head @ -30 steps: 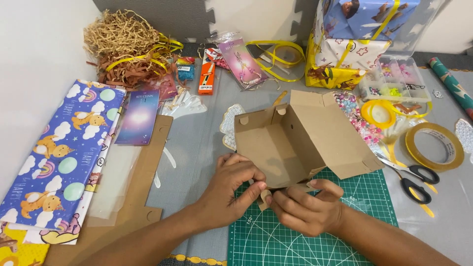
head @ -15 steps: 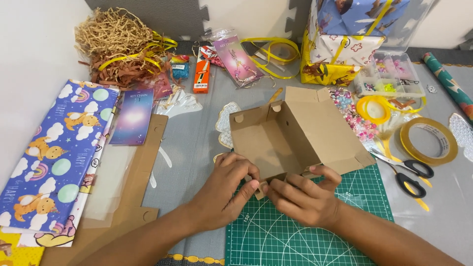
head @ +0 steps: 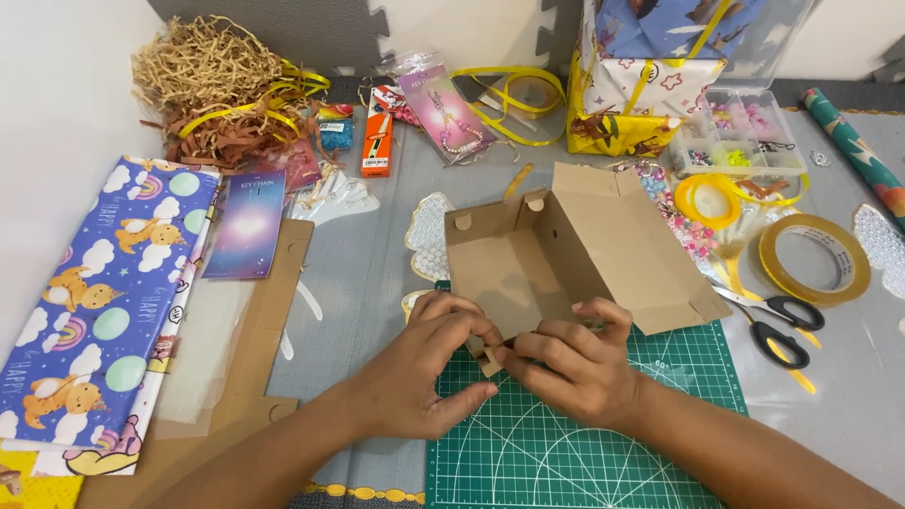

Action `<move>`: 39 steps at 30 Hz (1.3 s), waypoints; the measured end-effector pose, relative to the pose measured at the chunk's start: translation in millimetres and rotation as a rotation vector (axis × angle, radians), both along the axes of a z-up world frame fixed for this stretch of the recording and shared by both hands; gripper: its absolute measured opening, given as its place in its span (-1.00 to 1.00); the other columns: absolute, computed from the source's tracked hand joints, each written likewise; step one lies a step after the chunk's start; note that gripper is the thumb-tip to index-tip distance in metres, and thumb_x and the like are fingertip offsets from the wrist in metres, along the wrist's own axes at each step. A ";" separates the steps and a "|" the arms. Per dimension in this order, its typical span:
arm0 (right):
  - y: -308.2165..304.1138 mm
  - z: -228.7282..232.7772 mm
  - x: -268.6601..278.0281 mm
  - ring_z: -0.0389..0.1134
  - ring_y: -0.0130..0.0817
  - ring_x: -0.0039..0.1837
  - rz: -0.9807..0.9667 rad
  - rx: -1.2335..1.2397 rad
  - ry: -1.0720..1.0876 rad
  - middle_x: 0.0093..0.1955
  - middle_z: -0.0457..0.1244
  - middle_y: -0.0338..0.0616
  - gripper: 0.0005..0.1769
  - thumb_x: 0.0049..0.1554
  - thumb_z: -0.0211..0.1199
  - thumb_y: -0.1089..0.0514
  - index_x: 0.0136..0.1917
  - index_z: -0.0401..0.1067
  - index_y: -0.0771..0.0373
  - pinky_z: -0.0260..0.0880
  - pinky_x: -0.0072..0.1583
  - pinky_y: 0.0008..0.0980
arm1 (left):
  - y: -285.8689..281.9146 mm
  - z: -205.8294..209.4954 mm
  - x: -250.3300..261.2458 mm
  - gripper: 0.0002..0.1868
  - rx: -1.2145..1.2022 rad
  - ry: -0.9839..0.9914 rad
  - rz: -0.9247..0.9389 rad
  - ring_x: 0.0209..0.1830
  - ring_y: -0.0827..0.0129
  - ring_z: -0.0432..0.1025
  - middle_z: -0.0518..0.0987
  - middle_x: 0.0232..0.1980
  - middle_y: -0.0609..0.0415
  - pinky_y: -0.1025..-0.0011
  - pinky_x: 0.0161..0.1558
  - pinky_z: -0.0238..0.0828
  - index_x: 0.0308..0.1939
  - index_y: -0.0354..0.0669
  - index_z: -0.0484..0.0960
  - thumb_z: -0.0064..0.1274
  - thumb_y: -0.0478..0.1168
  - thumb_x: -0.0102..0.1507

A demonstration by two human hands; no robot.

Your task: Assembling a small cardboard gift box by folding and tucking flaps, then filling it with decorative shredded paper.

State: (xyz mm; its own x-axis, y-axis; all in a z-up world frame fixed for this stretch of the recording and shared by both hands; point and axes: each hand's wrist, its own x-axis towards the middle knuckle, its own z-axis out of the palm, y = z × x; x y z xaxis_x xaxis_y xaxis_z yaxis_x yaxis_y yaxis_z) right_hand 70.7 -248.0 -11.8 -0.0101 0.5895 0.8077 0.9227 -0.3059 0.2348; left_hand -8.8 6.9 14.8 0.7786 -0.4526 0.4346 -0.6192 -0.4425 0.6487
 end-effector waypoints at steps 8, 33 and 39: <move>-3.6 12.5 3.4 0.40 -0.52 0.02 -0.015 -0.008 -0.036 0.08 0.49 -0.54 -0.94 0.43 0.45 -0.05 0.15 0.70 -0.17 0.03 0.33 -0.05 | 2.6 -11.6 2.4 -0.75 -0.041 -0.045 0.060 0.30 0.14 0.53 0.70 0.09 0.15 0.12 0.37 0.36 0.20 -0.10 0.66 0.27 -0.23 0.45; -3.1 -16.4 15.7 0.40 -0.26 0.21 -0.129 0.225 -0.033 0.09 0.48 -0.39 -0.81 0.30 0.61 0.02 0.15 0.65 -0.11 0.21 0.47 0.23 | 2.5 -12.4 10.3 -0.93 -0.080 -0.353 0.468 -0.06 0.24 0.73 0.88 -0.19 0.28 -0.28 0.42 0.12 -0.15 0.07 0.94 0.52 -0.24 0.31; -27.8 -42.9 32.2 0.35 -0.23 0.29 -0.142 0.209 -0.120 0.16 0.48 -0.40 -0.71 0.27 0.55 0.03 0.22 0.56 -0.14 0.13 0.49 0.31 | 16.6 -24.1 19.9 -0.96 0.035 -0.366 0.538 -0.08 0.09 0.68 0.78 -0.28 0.15 -0.39 0.39 0.06 -0.25 -0.03 0.83 0.38 -0.23 0.31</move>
State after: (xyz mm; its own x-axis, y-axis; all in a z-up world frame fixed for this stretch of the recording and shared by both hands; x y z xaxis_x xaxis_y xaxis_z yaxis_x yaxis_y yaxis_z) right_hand 102.9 -275.8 -54.7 -0.0424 0.4124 0.9100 0.8363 -0.4837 0.2582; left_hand 11.1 23.5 -9.3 0.7049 -0.0593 0.7068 -0.4832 -0.7696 0.4173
